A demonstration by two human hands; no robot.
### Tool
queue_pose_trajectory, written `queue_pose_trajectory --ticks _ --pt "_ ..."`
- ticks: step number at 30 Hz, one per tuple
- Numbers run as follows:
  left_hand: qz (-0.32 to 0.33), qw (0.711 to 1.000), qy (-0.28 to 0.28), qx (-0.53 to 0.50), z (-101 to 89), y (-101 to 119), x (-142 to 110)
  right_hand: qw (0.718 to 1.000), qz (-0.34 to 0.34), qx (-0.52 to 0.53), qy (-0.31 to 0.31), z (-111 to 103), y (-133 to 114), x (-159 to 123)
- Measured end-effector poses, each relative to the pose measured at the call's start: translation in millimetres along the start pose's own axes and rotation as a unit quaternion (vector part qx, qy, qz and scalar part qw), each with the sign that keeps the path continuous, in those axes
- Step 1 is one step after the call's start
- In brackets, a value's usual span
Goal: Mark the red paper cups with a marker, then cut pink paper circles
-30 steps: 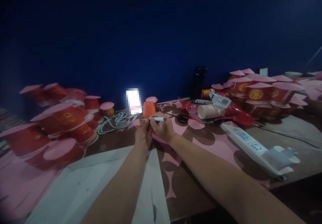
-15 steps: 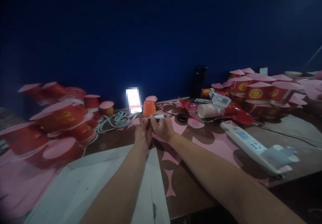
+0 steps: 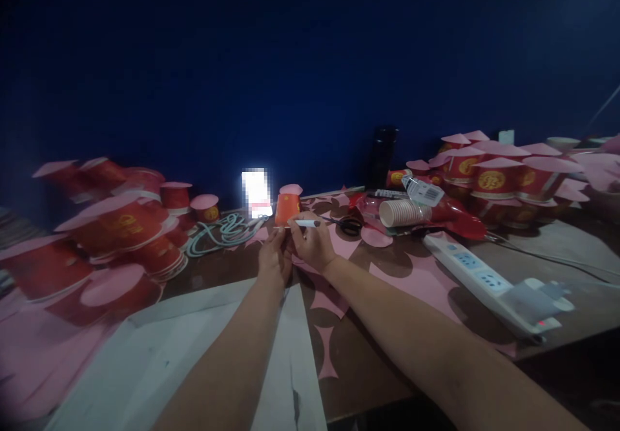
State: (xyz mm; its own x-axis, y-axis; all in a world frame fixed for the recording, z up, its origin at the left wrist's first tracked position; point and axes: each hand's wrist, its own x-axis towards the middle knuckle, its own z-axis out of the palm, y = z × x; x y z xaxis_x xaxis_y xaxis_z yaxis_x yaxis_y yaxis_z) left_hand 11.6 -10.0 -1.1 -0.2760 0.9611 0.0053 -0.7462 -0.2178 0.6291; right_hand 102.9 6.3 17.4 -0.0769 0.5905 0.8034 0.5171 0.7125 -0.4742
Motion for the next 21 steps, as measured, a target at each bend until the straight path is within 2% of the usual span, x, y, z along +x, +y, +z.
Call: queue_pose_trajectory --ticks 10,21 --pt "-0.006 0.999 0.017 -0.027 -0.4 -0.4 1.3 1.000 -0.014 -0.016 0.019 1.0 2.4 0.2" --pt "-0.009 0.999 0.021 -0.028 -0.8 0.5 1.2 1.000 -0.004 -0.009 0.005 2.4 0.6 -1.0"
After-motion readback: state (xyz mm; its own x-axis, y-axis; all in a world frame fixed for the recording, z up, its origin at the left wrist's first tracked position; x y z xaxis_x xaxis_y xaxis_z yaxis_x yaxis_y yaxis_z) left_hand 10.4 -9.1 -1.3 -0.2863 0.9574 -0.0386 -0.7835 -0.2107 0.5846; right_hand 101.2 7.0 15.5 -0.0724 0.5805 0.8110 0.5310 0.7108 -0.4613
